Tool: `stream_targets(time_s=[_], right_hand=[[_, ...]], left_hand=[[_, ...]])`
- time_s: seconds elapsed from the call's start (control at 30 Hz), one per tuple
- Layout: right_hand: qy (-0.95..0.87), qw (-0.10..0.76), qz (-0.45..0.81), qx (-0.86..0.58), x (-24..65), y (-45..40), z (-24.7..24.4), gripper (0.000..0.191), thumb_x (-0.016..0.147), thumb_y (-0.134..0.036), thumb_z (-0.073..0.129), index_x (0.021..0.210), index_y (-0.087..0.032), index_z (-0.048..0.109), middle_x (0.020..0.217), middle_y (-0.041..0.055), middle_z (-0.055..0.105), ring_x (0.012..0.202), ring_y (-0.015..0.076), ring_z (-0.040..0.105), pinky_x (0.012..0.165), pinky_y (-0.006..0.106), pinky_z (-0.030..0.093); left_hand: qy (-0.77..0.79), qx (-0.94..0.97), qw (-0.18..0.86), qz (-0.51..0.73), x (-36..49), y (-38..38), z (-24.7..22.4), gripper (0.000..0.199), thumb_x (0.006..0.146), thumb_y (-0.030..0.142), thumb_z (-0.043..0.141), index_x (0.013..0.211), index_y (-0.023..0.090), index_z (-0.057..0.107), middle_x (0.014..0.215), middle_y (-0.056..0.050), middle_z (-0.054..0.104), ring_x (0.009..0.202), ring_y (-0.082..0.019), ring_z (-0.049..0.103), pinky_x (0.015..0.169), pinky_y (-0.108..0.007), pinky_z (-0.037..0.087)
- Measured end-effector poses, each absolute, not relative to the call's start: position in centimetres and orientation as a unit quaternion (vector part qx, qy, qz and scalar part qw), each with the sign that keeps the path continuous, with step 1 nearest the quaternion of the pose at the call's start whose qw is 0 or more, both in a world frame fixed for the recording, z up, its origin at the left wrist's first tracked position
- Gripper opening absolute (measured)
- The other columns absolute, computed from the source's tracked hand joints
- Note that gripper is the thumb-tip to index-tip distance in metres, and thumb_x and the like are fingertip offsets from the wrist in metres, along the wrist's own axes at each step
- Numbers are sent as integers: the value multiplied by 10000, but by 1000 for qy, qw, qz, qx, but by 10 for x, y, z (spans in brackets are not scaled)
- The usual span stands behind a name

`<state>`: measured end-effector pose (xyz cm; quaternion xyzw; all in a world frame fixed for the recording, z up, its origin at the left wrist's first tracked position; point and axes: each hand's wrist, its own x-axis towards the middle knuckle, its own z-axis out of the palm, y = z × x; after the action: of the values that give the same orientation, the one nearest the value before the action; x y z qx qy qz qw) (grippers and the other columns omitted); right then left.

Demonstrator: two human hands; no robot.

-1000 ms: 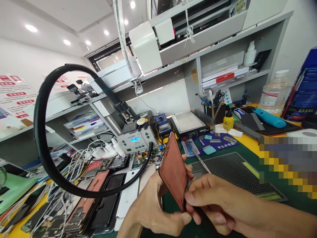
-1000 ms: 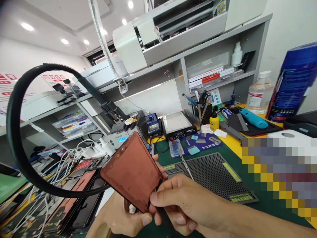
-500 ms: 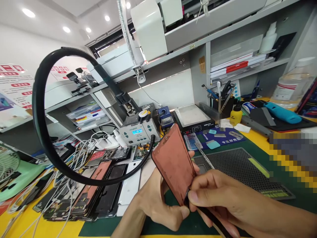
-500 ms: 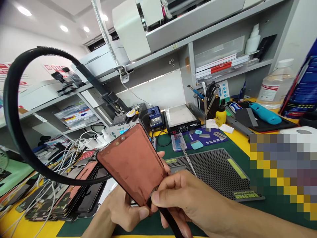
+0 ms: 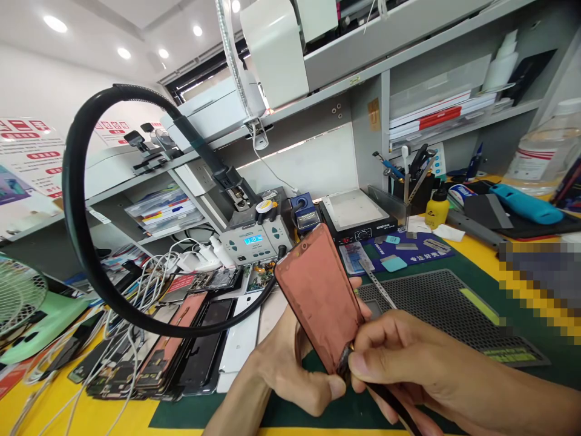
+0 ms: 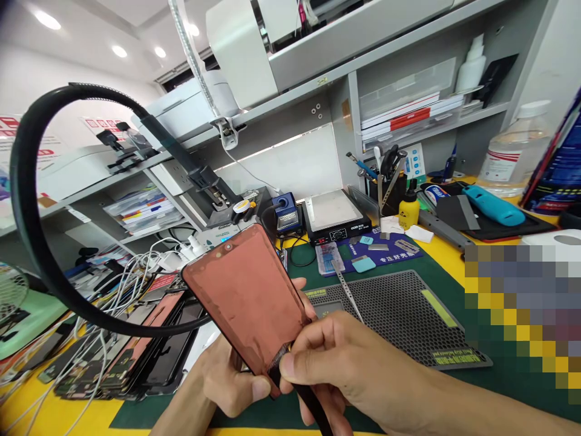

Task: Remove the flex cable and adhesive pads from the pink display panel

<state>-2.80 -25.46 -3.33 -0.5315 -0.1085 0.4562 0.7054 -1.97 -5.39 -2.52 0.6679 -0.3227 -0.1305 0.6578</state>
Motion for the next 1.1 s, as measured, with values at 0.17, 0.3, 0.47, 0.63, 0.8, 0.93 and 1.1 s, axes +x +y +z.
stream_targets(time_s=[0.17, 0.3, 0.47, 0.63, 0.8, 0.93, 1.1], right_hand=[[-116, 698, 457, -539, -28, -255, -35, 261, 862, -383, 654, 815, -127, 681, 575, 13, 611, 375, 44, 487, 418, 123, 368], [-125, 706, 461, -523, -28, -256, -35, 245, 879, -359, 629, 801, -128, 663, 589, 15, 623, 400, 31, 514, 515, 120, 409], [-142, 704, 459, -523, -27, -255, -31, 298, 868, -424, 644, 792, -135, 642, 571, 1, 610, 320, 27, 413, 418, 151, 335], [-143, 696, 453, -539, -28, -254, -29, 342, 848, -475, 658, 784, -140, 632, 554, -13, 609, 271, 16, 337, 390, 183, 282], [-154, 695, 452, -537, -28, -256, -35, 329, 861, -471, 649, 792, -149, 632, 536, -26, 591, 268, 24, 329, 372, 187, 248], [-151, 697, 431, -552, -29, -256, -35, 354, 836, -497, 691, 784, -149, 653, 486, -42, 553, 309, 42, 378, 411, 181, 293], [-144, 686, 433, -567, -28, -253, -29, 344, 818, -492, 693, 775, -157, 630, 527, -26, 580, 320, 46, 407, 376, 167, 284]], left_hand=[[-351, 674, 630, -159, -11, -52, -23, 1030, 489, 154, 709, 1484, 182, 442, 1317, -160, 625, 1102, -403, 658, 977, -533, 540], [-381, 692, 592, -161, -8, -49, -23, 1027, 507, 154, 707, 1497, 186, 435, 1400, -157, 577, 1192, -420, 609, 1065, -555, 476], [-378, 700, 582, -169, -9, -48, -22, 1003, 536, 178, 722, 1499, 193, 442, 1412, -149, 573, 1237, -424, 584, 1103, -558, 441], [-371, 695, 594, -161, -8, -47, -24, 922, 532, 154, 734, 1433, 185, 539, 1395, -151, 590, 1223, -421, 596, 1104, -554, 439], [-374, 690, 595, -177, -10, -45, -29, 705, 578, 224, 764, 1277, 182, 681, 1381, -146, 596, 1178, -401, 625, 1047, -512, 499], [-358, 685, 612, -166, -13, -46, -30, 819, 551, 233, 769, 1354, 172, 621, 1369, -157, 599, 1179, -402, 618, 1061, -517, 483], [-349, 703, 591, -187, -10, -47, -25, 769, 546, 230, 761, 1306, 169, 655, 1352, -154, 614, 1154, -387, 630, 1049, -497, 496]])
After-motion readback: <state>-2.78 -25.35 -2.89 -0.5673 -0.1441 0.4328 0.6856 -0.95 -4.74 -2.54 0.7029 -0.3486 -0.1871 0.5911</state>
